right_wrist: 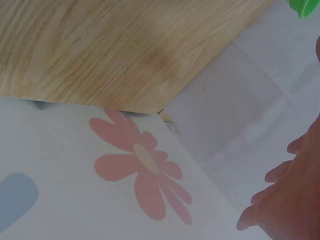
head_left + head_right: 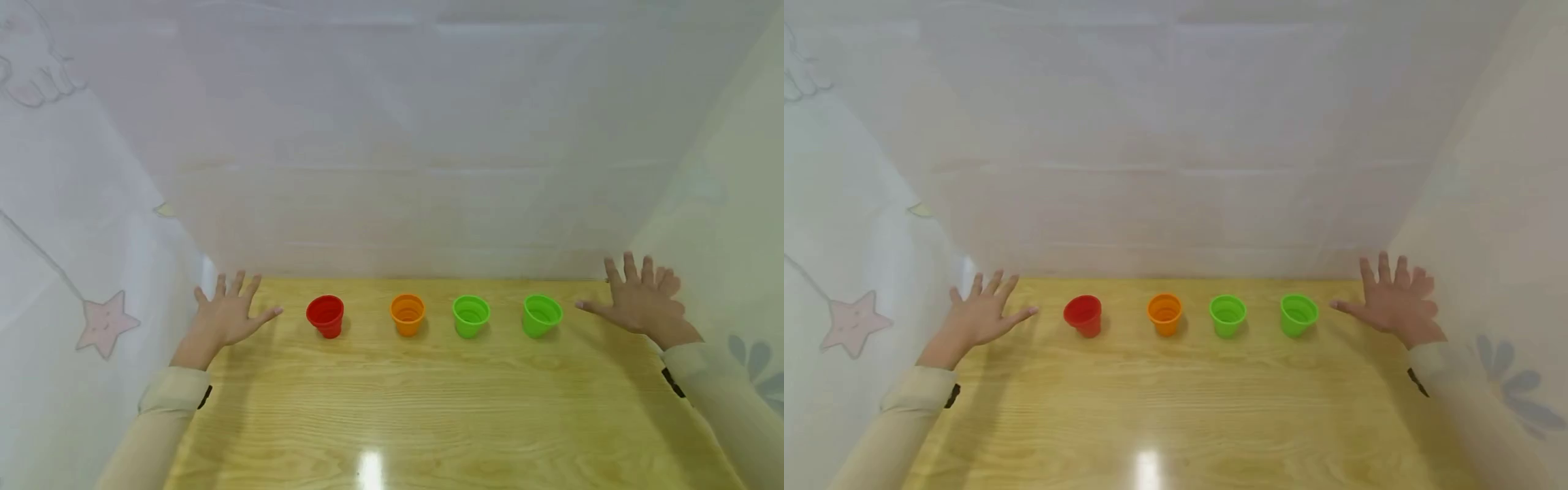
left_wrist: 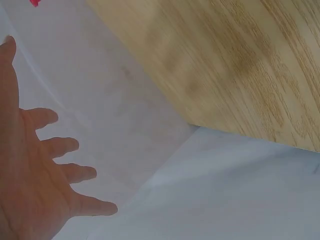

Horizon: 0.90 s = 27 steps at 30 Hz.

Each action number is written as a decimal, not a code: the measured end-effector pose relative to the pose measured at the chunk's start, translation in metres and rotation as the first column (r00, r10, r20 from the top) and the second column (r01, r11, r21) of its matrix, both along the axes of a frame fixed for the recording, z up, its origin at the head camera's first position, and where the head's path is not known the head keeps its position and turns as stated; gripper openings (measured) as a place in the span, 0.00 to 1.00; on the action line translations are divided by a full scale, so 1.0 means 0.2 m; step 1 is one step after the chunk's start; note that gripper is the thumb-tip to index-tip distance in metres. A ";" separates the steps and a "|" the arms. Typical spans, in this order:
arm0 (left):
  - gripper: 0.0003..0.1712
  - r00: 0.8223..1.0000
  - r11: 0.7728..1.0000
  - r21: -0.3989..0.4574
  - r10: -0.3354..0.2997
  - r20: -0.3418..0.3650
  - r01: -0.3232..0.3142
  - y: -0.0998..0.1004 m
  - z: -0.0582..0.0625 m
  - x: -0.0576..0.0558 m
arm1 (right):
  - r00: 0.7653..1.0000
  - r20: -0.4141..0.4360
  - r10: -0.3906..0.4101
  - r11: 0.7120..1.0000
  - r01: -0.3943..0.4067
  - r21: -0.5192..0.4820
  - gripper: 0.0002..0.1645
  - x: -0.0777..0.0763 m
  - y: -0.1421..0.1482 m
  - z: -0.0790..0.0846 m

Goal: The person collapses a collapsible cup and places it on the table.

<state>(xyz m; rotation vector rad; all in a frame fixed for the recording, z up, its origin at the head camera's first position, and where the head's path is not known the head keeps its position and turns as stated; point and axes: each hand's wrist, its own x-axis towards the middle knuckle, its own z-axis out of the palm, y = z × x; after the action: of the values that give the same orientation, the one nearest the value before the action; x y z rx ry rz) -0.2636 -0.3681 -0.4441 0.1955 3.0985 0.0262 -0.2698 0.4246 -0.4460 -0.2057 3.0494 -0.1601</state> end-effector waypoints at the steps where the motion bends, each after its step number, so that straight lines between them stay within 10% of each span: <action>1: 0.63 1.000 1.000 0.004 -0.005 -0.005 0.005 0.00 0.00 0.00 | 1.000 0.005 0.001 1.000 -0.001 -0.025 0.75 0.01 0.00 0.00; 16: 0.61 0.994 0.982 0.177 -0.047 -0.102 0.065 0.11 -0.03 0.00 | 0.986 -0.143 0.089 0.989 -0.104 -0.107 0.61 0.02 -0.27 0.08; 27: 0.53 0.997 0.900 0.429 -0.061 -0.042 0.073 0.17 -0.07 -0.02 | 0.972 -0.189 0.139 0.927 -0.195 -0.320 0.46 0.07 -0.67 0.19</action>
<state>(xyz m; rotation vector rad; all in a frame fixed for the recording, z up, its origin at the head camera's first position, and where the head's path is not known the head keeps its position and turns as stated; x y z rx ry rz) -0.2666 -0.3349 -0.4573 0.3154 3.0622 0.7168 -0.2548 0.2904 -0.4075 -0.5251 3.1217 -0.6873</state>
